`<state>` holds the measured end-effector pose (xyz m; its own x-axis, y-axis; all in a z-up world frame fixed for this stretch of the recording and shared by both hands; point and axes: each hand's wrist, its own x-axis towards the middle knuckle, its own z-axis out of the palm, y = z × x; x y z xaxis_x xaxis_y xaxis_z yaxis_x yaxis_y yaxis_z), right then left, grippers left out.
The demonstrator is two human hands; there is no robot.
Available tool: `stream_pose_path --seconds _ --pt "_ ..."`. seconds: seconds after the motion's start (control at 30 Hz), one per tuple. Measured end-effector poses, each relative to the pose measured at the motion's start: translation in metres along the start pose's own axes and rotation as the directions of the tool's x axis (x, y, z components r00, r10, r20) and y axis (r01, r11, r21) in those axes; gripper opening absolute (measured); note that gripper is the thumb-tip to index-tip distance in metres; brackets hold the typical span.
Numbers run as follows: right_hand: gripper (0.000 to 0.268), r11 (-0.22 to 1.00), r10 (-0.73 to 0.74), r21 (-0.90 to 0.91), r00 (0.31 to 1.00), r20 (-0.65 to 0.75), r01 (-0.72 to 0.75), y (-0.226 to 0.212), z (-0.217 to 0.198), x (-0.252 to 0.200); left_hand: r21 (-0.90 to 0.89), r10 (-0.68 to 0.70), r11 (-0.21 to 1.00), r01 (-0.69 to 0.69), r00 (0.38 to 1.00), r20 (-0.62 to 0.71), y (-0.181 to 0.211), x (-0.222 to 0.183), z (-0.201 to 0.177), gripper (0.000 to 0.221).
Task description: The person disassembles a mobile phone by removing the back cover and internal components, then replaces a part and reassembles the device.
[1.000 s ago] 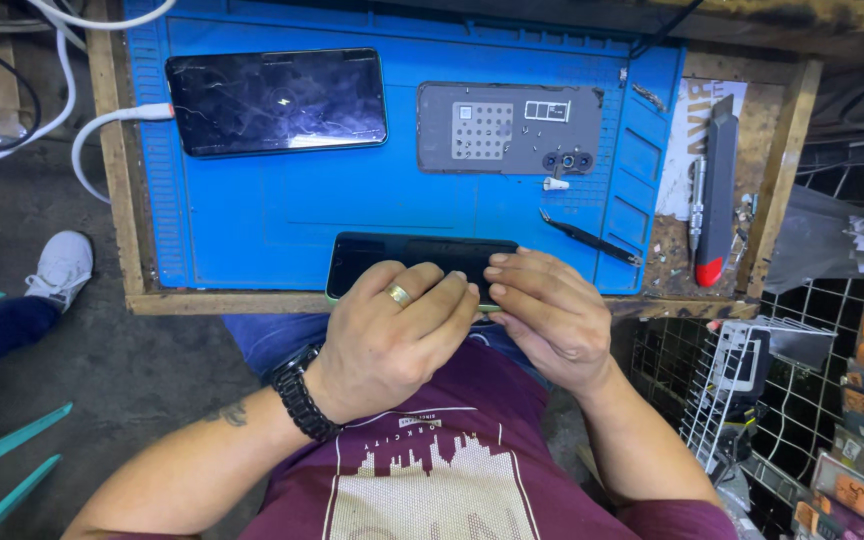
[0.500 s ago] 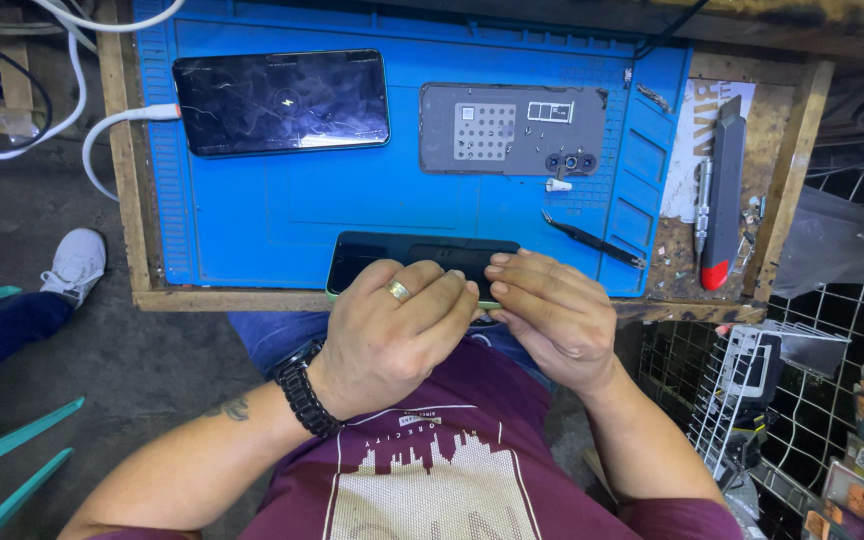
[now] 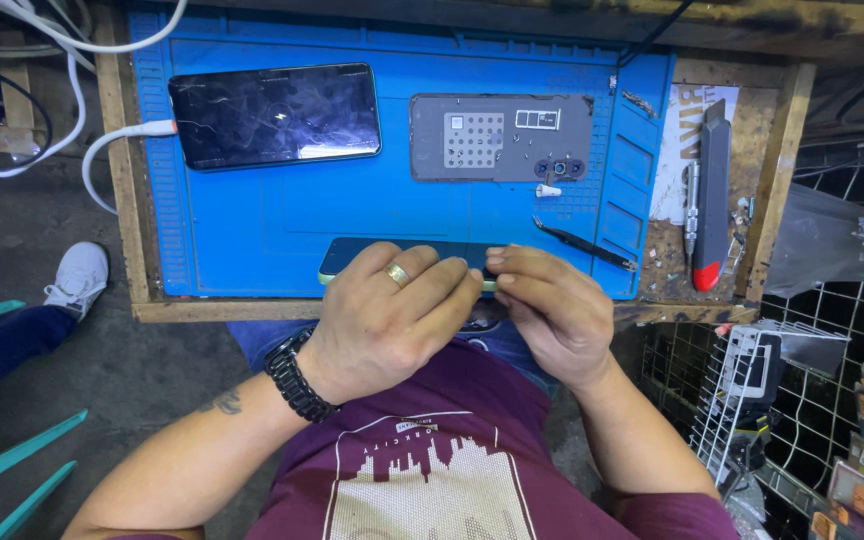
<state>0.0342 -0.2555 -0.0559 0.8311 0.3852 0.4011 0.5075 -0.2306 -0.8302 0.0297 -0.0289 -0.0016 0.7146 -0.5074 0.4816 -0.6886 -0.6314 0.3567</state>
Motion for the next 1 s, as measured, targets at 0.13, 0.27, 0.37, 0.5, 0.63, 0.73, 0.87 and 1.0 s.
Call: stream_pose_path --seconds 0.13,0.27,0.37,0.5,0.63,0.73,0.87,1.0 --pt "0.021 0.999 0.042 -0.006 0.999 0.003 -0.042 -0.002 -0.001 0.003 0.008 -0.027 1.0 0.027 1.0 -0.006 0.003 0.002 0.001 0.019" --pt "0.021 1.0 0.02 -0.019 1.0 0.005 -0.019 0.0 0.0 0.002 0.019 -0.009 1.0 0.009 1.0 -0.022 0.002 0.001 0.004 0.018" --pt "0.022 0.999 0.0 -0.035 1.0 -0.014 -0.001 0.002 0.001 0.001 0.04 0.001 0.999 0.0 1.0 -0.025 0.0 0.003 0.005 0.018" --pt "0.025 0.999 -0.021 -0.037 0.999 -0.046 0.019 0.003 0.002 -0.002 0.06 0.003 0.998 0.0 0.999 -0.043 -0.001 0.002 0.006 0.019" --pt "0.026 0.995 -0.009 -0.103 0.99 -0.141 -0.006 0.002 0.01 -0.009 0.063 0.013 0.998 -0.011 0.999 -0.035 -0.002 0.002 0.007 0.019" --pt "0.027 0.995 0.023 -0.092 0.981 -0.194 -0.042 0.001 0.014 -0.012 0.058 0.014 0.998 -0.01 0.999 -0.052 -0.003 0.002 0.009 0.02" --pt "0.028 0.996 0.071 -0.032 0.976 -0.207 -0.079 0.001 0.011 -0.011 0.06 0.007 0.998 -0.005 1.0 -0.03 -0.003 0.002 0.009 0.02" --pt "0.026 0.991 0.134 0.052 0.971 -0.199 -0.126 0.001 0.008 -0.011 0.046 -0.002 0.999 0.003 0.999 -0.034 -0.003 0.002 0.009 0.023"
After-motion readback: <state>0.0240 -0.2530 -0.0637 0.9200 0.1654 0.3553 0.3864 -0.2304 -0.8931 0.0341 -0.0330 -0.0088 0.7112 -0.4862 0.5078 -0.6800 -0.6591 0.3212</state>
